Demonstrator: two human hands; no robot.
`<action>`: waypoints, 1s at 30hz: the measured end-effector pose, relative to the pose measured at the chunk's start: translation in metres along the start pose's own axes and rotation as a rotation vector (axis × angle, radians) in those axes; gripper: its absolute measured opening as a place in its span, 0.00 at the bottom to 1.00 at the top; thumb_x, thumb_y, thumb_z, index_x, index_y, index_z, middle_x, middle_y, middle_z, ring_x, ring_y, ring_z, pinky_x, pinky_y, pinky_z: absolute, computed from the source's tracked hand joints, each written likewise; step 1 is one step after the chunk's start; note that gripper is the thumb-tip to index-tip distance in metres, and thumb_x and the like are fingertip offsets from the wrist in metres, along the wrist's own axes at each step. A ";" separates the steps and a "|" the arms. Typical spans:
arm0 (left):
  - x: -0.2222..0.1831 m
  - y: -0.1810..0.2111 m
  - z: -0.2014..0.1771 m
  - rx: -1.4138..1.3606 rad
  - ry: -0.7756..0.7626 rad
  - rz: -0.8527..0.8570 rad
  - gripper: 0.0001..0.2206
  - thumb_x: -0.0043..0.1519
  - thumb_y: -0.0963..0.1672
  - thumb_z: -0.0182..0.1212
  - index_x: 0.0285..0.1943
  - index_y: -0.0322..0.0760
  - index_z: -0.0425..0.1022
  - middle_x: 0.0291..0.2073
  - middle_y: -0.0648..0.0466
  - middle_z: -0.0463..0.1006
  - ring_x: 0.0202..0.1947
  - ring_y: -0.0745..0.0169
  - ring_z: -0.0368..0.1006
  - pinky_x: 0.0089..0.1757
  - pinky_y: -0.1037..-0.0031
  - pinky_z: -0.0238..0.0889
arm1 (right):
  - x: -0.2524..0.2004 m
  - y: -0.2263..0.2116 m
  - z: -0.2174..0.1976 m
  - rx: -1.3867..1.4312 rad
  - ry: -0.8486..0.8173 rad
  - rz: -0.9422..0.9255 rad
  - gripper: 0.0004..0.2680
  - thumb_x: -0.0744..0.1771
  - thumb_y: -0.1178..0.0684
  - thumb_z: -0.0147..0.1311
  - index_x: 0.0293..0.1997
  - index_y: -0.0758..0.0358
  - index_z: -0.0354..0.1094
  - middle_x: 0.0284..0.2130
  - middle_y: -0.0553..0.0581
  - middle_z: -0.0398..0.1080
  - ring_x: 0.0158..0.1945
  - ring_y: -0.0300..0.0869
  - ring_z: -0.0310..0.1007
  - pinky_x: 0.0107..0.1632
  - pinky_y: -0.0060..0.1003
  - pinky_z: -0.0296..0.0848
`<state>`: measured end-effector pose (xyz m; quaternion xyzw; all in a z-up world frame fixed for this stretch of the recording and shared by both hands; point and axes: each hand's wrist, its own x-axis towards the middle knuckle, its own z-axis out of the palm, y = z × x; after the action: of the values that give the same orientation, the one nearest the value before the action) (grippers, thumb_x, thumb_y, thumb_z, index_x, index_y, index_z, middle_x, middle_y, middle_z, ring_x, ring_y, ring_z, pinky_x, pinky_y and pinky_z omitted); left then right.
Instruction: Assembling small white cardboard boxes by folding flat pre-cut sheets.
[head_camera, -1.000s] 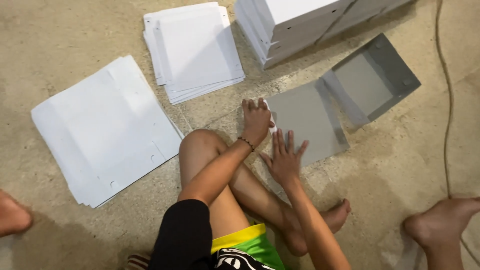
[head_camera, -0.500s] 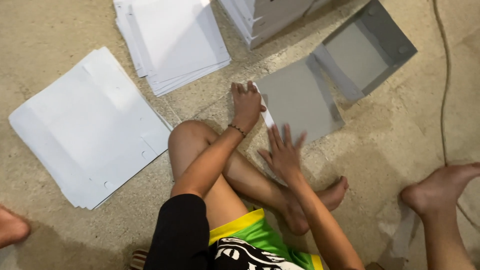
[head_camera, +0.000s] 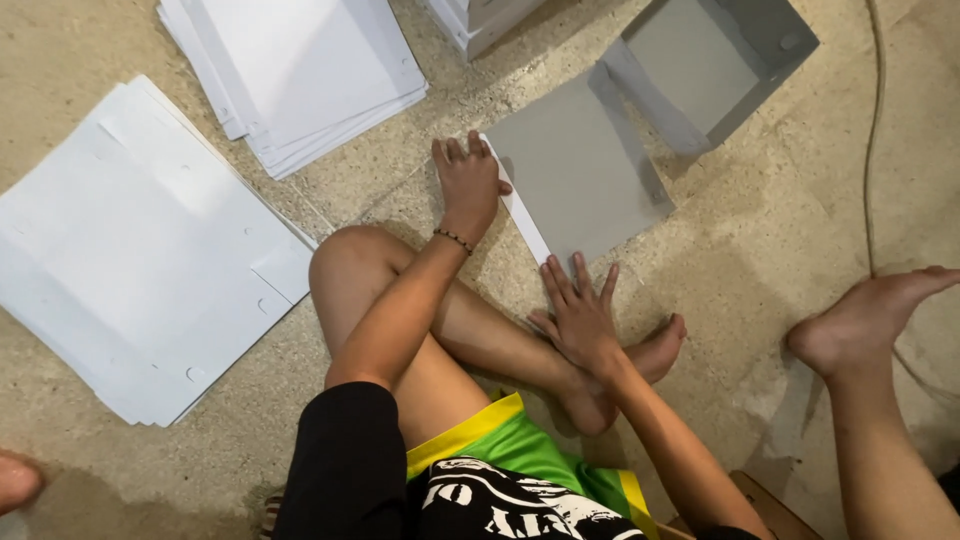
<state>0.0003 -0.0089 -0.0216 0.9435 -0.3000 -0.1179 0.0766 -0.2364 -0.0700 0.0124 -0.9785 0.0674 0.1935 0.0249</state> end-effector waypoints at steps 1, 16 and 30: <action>0.001 0.000 0.002 0.023 0.011 0.005 0.34 0.43 0.54 0.68 0.53 0.26 0.67 0.54 0.43 0.66 0.53 0.32 0.59 0.55 0.43 0.32 | 0.000 0.000 -0.002 -0.018 -0.031 0.003 0.28 0.64 0.29 0.22 0.67 0.53 0.29 0.66 0.48 0.29 0.68 0.53 0.20 0.59 0.68 0.13; -0.005 0.007 -0.008 0.051 0.079 0.041 0.33 0.51 0.44 0.61 0.66 0.34 0.50 0.64 0.46 0.46 0.59 0.34 0.55 0.54 0.39 0.34 | 0.087 -0.055 -0.037 0.325 -0.098 0.128 0.26 0.64 0.36 0.28 0.66 0.62 0.33 0.65 0.59 0.31 0.66 0.58 0.17 0.55 0.72 0.18; 0.000 0.031 0.010 -0.131 0.077 0.215 0.30 0.66 0.52 0.45 0.71 0.35 0.38 0.65 0.38 0.28 0.64 0.33 0.21 0.59 0.46 0.19 | 0.016 0.038 -0.040 0.797 0.384 0.881 0.18 0.64 0.51 0.42 0.58 0.70 0.50 0.48 0.66 0.57 0.49 0.51 0.60 0.49 0.42 0.62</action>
<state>-0.0190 -0.0349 -0.0246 0.9028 -0.3877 -0.0921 0.1616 -0.2125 -0.1129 0.0421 -0.7916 0.5350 -0.0336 0.2932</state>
